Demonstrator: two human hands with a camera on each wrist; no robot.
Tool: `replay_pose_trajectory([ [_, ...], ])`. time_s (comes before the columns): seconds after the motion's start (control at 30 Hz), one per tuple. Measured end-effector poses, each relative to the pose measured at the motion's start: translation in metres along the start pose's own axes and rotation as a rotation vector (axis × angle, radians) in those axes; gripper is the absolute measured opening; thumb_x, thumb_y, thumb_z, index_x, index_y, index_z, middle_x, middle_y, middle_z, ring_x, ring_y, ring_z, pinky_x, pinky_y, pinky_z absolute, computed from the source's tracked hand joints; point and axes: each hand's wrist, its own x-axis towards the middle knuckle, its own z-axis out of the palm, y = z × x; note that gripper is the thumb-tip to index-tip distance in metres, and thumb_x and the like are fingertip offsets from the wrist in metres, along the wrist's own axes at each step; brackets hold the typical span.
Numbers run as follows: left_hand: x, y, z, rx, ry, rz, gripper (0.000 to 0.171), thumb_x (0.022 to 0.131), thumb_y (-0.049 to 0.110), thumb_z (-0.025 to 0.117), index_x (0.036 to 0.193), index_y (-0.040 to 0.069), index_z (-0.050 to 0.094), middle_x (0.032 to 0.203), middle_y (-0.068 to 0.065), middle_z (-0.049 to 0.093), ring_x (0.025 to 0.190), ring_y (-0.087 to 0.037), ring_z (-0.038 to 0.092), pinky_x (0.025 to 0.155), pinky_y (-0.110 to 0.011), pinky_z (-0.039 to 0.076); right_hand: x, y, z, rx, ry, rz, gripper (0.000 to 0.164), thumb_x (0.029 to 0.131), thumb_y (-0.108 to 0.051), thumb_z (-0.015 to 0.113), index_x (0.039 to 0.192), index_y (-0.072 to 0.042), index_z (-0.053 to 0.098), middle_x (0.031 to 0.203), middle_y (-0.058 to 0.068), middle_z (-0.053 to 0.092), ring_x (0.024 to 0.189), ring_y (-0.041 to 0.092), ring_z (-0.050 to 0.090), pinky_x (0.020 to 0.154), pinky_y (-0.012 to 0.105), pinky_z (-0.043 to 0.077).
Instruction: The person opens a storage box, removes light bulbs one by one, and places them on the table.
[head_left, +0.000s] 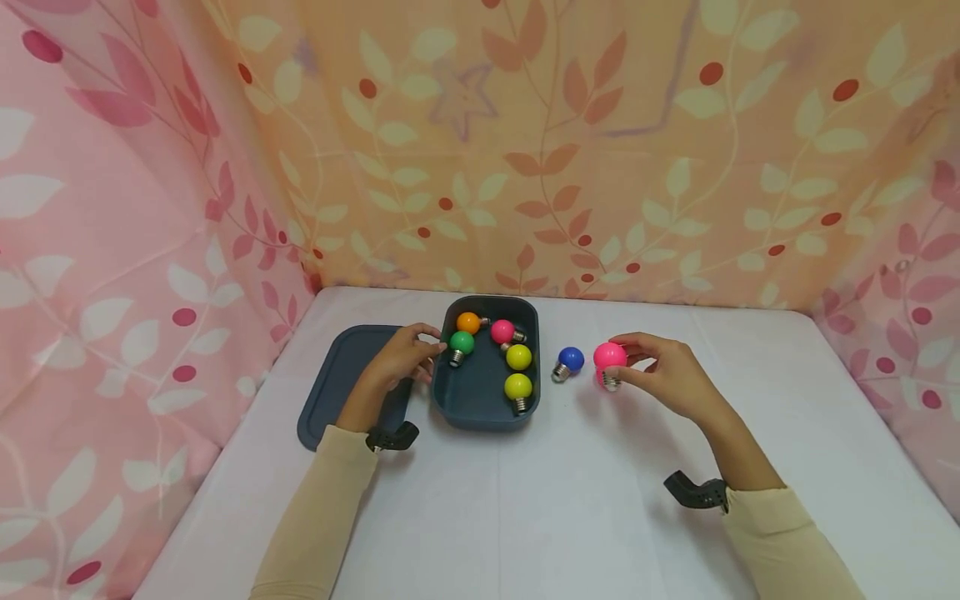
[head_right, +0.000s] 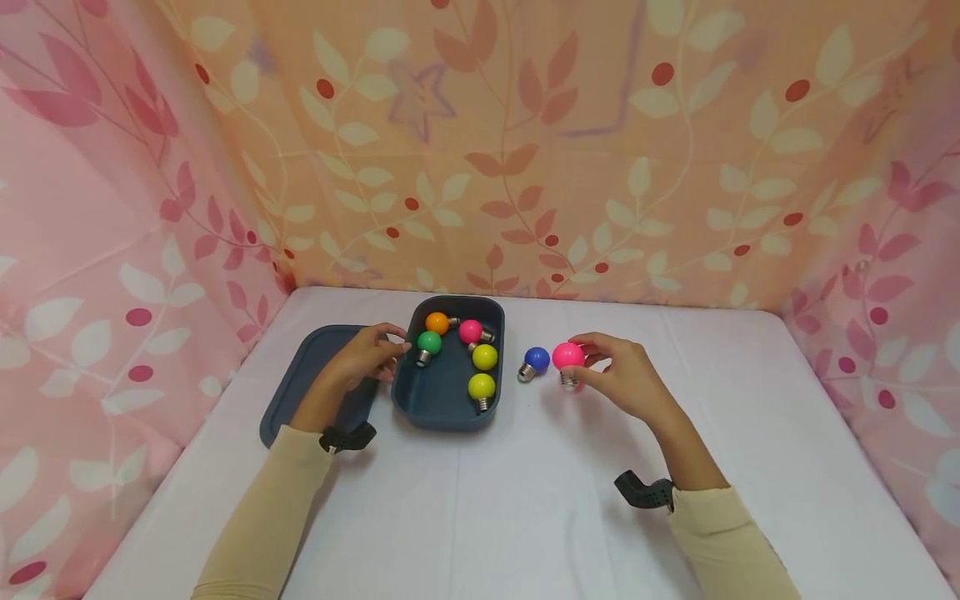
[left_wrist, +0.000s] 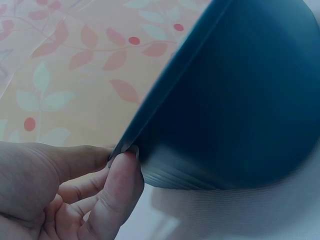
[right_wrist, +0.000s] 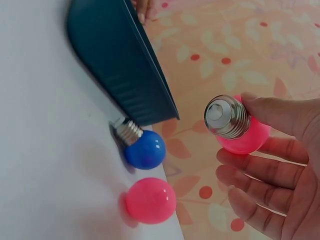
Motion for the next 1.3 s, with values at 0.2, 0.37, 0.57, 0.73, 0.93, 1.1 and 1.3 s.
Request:
replay_pose_trajectory([
  [0.2,0.001,-0.002,0.000,0.005,-0.002,-0.001,0.040,0.092,0.023,0.062,0.125,0.008,0.047,0.088,-0.017,0.059,0.062,-0.023,0.059,0.060,-0.040,0.057,0.002,0.012,-0.006,-0.008,-0.014,0.040,0.049,0.080,-0.046,0.072,0.121,-0.022,0.061,0.100,-0.004,0.066,0.094,0.016,0.060,0.074,0.037,0.049],
  [0.37,0.002,-0.001,-0.001,0.003,0.002,0.004,0.039,0.092,0.023,0.063,0.124,0.008,0.047,0.085,-0.016,0.058,0.061,-0.022,0.058,0.059,-0.039,0.057,0.003,0.021,-0.010,0.013,-0.024,0.065,0.050,0.080,-0.046,0.072,0.121,-0.020,0.060,0.103,-0.002,0.066,0.096,0.018,0.059,0.075,0.037,0.049],
  [0.57,0.001,0.000,-0.001,0.000,0.001,-0.007,0.040,0.092,0.023,0.063,0.125,0.007,0.047,0.089,-0.020,0.059,0.060,-0.022,0.059,0.058,-0.038,0.057,0.003,0.033,-0.013,0.008,-0.037,0.077,0.053,0.081,-0.047,0.070,0.123,-0.017,0.060,0.107,0.001,0.065,0.097,0.020,0.059,0.078,0.039,0.047],
  [0.73,0.000,0.001,0.000,0.012,-0.007,-0.009,0.042,0.092,0.023,0.062,0.127,0.006,0.046,0.098,-0.028,0.059,0.060,-0.021,0.059,0.059,-0.038,0.057,0.001,0.044,-0.015,0.029,-0.057,0.072,0.049,0.083,-0.043,0.069,0.123,-0.016,0.060,0.113,0.002,0.063,0.102,0.025,0.057,0.080,0.041,0.046],
  [0.93,0.000,0.001,0.001,0.002,-0.021,-0.004,0.043,0.092,0.023,0.062,0.127,0.005,0.045,0.096,-0.027,0.060,0.062,-0.023,0.061,0.057,-0.036,0.057,0.000,0.053,-0.014,0.005,-0.054,0.095,0.049,0.084,-0.041,0.069,0.123,-0.015,0.059,0.112,0.003,0.063,0.103,0.028,0.056,0.077,0.039,0.047],
  [1.1,0.001,0.001,0.000,-0.005,-0.034,-0.010,0.045,0.093,0.023,0.061,0.129,0.003,0.044,0.092,-0.022,0.059,0.065,-0.025,0.061,0.058,-0.036,0.057,0.001,0.058,-0.013,0.002,-0.053,0.125,0.048,0.085,-0.039,0.069,0.125,-0.013,0.058,0.111,0.006,0.063,0.102,0.028,0.056,0.076,0.038,0.047],
  [1.3,0.001,0.000,-0.001,-0.008,-0.037,-0.018,0.046,0.092,0.023,0.062,0.129,0.003,0.043,0.097,-0.025,0.057,0.066,-0.025,0.061,0.058,-0.035,0.057,0.002,0.063,-0.012,0.007,-0.060,0.145,0.049,0.086,-0.037,0.068,0.125,-0.011,0.057,0.114,0.009,0.063,0.104,0.030,0.056,0.080,0.039,0.048],
])
